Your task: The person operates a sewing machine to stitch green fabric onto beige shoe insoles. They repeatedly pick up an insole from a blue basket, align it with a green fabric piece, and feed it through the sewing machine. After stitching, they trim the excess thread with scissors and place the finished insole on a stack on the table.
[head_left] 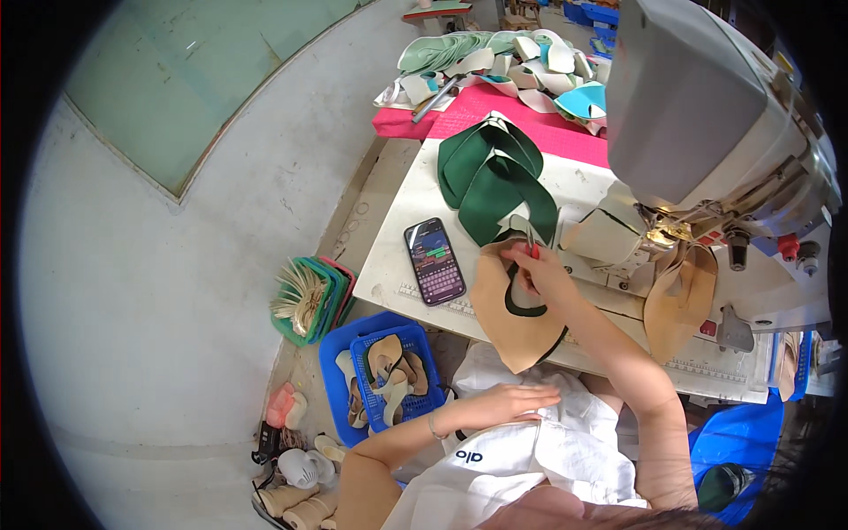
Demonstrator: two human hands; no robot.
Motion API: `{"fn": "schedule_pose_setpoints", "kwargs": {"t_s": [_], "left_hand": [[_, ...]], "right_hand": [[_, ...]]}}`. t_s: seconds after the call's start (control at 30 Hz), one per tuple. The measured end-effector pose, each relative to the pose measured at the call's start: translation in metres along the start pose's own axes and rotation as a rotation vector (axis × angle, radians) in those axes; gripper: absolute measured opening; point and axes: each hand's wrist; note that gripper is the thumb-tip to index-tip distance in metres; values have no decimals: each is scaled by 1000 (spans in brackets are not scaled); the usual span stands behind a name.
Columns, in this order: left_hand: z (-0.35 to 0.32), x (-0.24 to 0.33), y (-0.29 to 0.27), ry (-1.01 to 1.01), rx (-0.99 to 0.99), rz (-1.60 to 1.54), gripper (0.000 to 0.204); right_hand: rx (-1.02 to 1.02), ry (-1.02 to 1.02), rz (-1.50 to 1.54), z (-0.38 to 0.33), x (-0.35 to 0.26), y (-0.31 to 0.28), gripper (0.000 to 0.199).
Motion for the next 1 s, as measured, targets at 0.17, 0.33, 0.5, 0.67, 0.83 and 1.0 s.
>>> {"fn": "schedule_pose_setpoints", "kwargs": {"t_s": [0.17, 0.33, 0.5, 0.67, 0.83, 1.0], "left_hand": [[-12, 2, -42, -197, 399, -858, 37], [24, 6, -53, -251, 676, -620, 34], [29, 7, -55, -187, 671, 174, 44], [41, -17, -30, -197, 719, -129, 56], [66, -21, -62, -37, 919, -943, 53], [79, 28, -85, 200, 954, -1381, 44]], "right_hand": [[177, -649, -685, -48, -15, -23, 28], [325, -722, -1044, -37, -26, -35, 42], [315, -623, -1377, -15, -22, -38, 42], [346, -705, -1309, 0, -17, -42, 34], [388, -955, -968, -25, -19, -28, 34], [480, -1061, -705, -70, -43, -13, 41]]}}
Point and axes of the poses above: each hand's wrist, its own z-axis towards the middle knuckle, its own y-axis out of the palm, x = y × z, and after that the axes turned 1 degree about x, right-handed
